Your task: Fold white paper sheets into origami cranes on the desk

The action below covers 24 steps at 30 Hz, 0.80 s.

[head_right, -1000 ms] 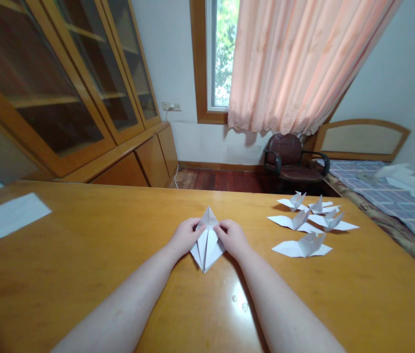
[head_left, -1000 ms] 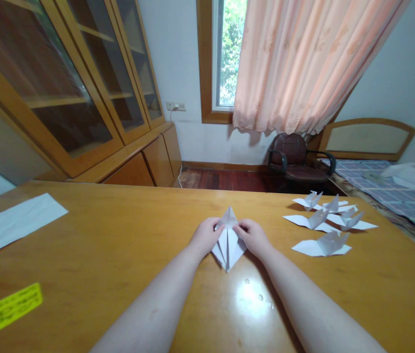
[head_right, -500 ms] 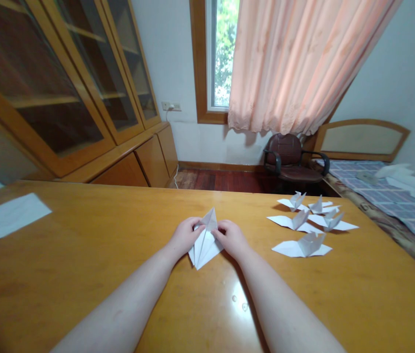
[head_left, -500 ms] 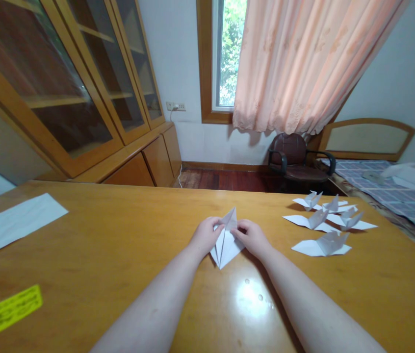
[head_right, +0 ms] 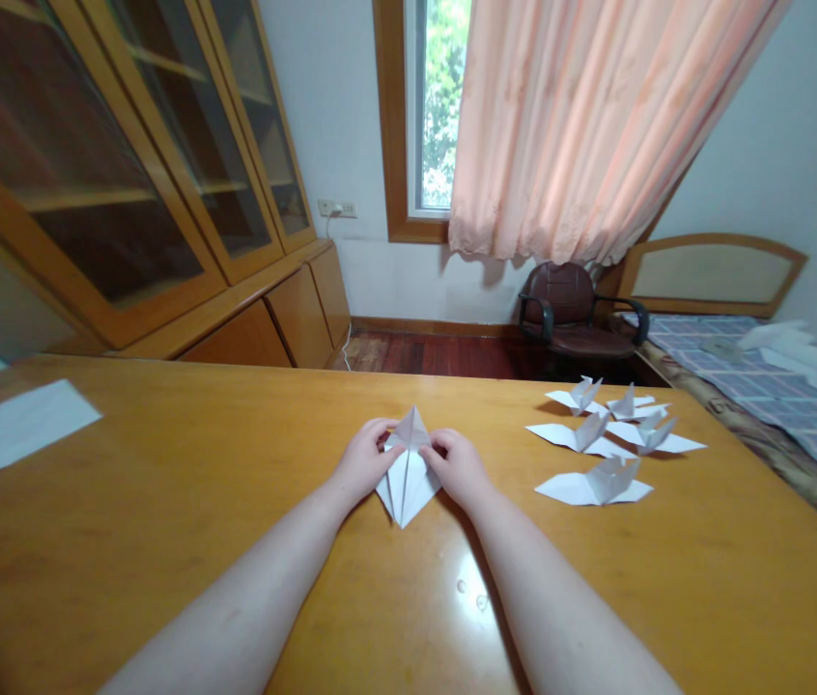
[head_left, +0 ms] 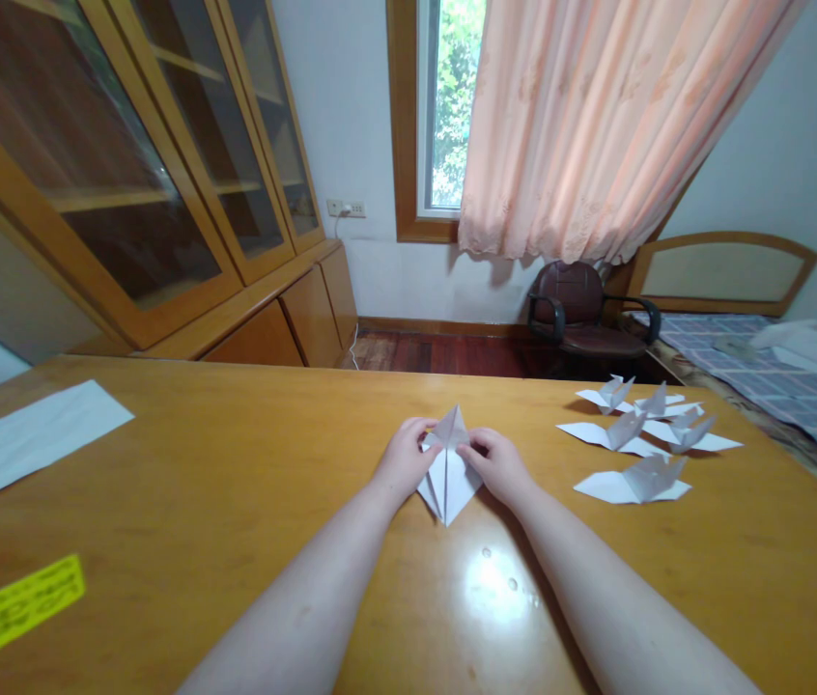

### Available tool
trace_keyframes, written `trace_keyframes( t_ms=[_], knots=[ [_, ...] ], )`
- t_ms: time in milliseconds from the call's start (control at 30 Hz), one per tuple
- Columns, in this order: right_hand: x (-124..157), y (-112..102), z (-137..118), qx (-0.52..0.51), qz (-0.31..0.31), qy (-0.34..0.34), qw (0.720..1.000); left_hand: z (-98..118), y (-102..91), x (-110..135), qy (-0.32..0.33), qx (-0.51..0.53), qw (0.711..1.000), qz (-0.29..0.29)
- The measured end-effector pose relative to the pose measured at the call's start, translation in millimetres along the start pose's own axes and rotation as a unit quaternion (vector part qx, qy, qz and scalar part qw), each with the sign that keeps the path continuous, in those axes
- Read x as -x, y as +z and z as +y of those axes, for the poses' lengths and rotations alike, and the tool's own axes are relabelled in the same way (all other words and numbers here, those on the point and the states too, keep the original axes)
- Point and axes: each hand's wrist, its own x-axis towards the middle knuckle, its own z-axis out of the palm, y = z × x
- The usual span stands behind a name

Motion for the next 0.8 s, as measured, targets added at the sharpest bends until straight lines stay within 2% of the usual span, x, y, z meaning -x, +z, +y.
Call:
trace_keyframes(
  t_ms=[167, 333, 533, 700, 800],
  knots=[
    [-1.5, -0.1, 1.1, -0.016, 0.016, -0.013, 1.0, -5.6, 2.2, -0.7, -0.023, 0.046, 0.998, 0.023],
    [-2.3, -0.4, 0.3, -0.021, 0.032, 0.015, 0.999, -15.4, 7.1, -2.7, -0.065, 0.085, 0.994, 0.032],
    [-1.8, -1.1, -0.4, -0.034, 0.024, 0.041, 0.998, -14.1, 7.3, -2.2, -0.113, 0.116, 0.987, -0.013],
    [-1.7, 0.5, 1.5, -0.023, 0.021, 0.048, 0.998, -2.8, 3.1, 0.1, -0.089, 0.097, 0.99, -0.041],
    [-1.3, 1.5, 1.1, -0.008, 0.029, 0.049, 0.998, -1.2, 3.1, 0.7, -0.098, 0.101, 0.989, -0.039]
  ],
)
